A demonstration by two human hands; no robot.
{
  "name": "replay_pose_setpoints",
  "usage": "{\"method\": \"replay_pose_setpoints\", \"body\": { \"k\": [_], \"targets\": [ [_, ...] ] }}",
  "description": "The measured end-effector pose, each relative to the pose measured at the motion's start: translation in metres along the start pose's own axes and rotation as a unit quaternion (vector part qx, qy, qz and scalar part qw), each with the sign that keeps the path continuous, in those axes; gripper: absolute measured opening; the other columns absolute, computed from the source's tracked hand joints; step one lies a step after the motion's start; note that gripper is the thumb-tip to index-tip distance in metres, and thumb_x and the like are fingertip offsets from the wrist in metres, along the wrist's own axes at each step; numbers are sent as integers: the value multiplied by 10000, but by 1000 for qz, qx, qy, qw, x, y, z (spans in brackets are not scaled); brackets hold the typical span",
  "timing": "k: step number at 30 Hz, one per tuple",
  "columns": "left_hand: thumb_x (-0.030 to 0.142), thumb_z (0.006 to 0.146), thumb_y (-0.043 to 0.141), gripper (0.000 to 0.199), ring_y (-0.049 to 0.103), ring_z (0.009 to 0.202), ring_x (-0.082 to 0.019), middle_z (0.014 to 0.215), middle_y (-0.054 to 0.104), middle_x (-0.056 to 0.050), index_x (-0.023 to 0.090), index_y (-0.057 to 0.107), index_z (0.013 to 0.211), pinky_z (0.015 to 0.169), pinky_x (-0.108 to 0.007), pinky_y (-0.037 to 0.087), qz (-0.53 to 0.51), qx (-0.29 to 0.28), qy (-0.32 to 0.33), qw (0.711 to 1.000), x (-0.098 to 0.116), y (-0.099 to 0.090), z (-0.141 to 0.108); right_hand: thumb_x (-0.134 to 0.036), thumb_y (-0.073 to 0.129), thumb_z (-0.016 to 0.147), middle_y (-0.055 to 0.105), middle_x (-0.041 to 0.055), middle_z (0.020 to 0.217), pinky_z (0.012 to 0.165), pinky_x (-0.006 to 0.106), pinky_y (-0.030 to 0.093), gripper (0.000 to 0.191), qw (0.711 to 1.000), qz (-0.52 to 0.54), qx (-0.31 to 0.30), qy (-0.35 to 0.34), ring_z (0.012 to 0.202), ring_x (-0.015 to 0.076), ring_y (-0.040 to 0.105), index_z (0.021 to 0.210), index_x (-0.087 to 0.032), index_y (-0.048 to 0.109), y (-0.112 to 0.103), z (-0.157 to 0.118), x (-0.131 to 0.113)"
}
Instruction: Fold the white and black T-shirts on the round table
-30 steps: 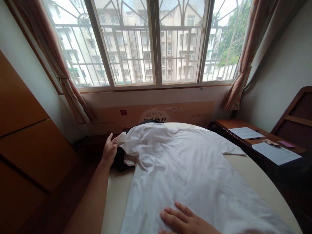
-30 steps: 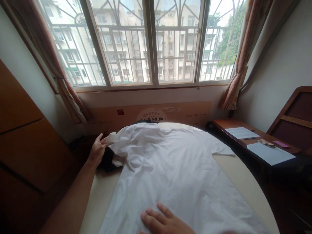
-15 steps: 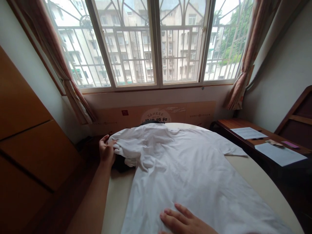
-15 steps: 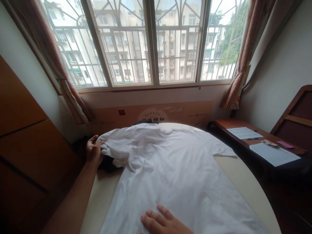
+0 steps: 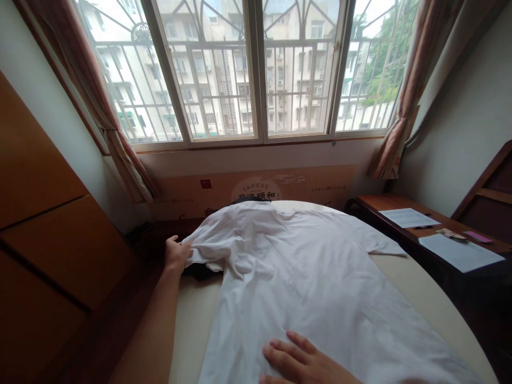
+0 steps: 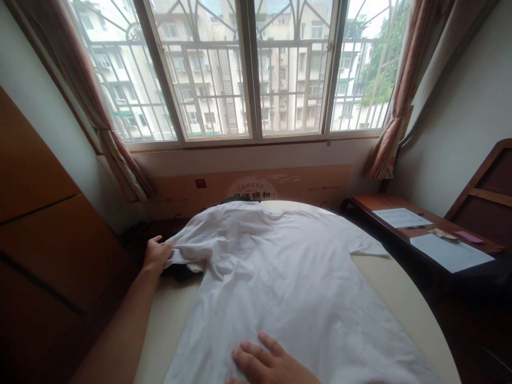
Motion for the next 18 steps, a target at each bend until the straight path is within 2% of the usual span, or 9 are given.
{"method": "replay_pose_setpoints", "body": {
  "k": [3,6,8,10,11,13,14,16,18],
  "targets": [
    [196,764,614,747,673,838,-205,1066,663,-85,135,416,1482,795,-342,589,0,72,62,995,11,-8,-2,-399,403,1131,628,36,1492,1160,364,462,390,1000,1,2,1,1317,176,616,1496,-310,505,0,0,0],
    [173,853,587,659,682,1075,-270,1137,682,-130,109,437,1491,1021,-413,537,74,79,115,987,22,-12,-10,-413,394,1132,613,36,1509,1168,374,457,402,1000,1,3,1,1347,179,594,1507,-313,496,0,-1,1],
    [176,871,596,612,652,1184,-341,1260,648,-233,23,470,1450,1062,-471,509,150,57,91,983,27,-12,-18,-438,381,1132,606,40,1516,1165,384,462,419,1000,-1,4,1,1366,185,580,1517,-313,489,0,-1,1],
    [196,887,593,587,611,1249,-413,1388,563,-316,-25,491,1421,1056,-535,499,224,59,80,969,35,-12,-27,-445,372,1133,612,39,1510,1153,383,477,432,1000,-6,5,-2,1365,185,584,1532,-313,476,1,-2,2],
    [210,899,581,570,596,1266,-433,1435,531,-319,-13,504,1419,1053,-559,493,251,70,98,960,41,-11,-32,-439,372,1134,615,35,1507,1148,380,484,437,1000,-9,5,-4,1364,183,586,1543,-316,464,1,-2,2],
    [238,934,537,510,584,1284,-427,1470,543,-256,54,546,1410,1069,-571,476,275,73,185,940,58,-3,-45,-404,391,1135,604,24,1520,1149,374,484,440,1000,-17,8,-8,1381,177,575,1568,-334,432,4,-4,1],
    [249,950,511,484,581,1296,-405,1464,569,-219,83,564,1401,1093,-555,463,274,53,243,929,67,5,-52,-375,409,1134,586,19,1541,1159,377,476,444,1000,-22,9,-8,1401,176,558,1576,-346,417,6,-5,1],
    [268,979,459,474,571,1333,-346,1452,609,-175,108,574,1410,1148,-497,430,262,-27,344,901,80,27,-69,-308,441,1128,542,12,1583,1189,388,444,450,999,-31,22,-3,1434,175,527,1575,-353,417,11,-7,0],
    [301,1007,420,506,538,1392,-298,1475,611,-155,122,547,1462,1196,-449,389,264,-121,405,867,83,53,-86,-274,453,1124,527,9,1596,1225,391,401,430,998,-32,46,5,1437,169,525,1551,-323,457,17,-9,-3]
  ]
}}
Point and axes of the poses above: each hand's wrist, its own z-axis towards the middle knuckle, its own y-axis out of the palm, x = y × z, the point moved 3 cm from there along z, towards the middle knuckle
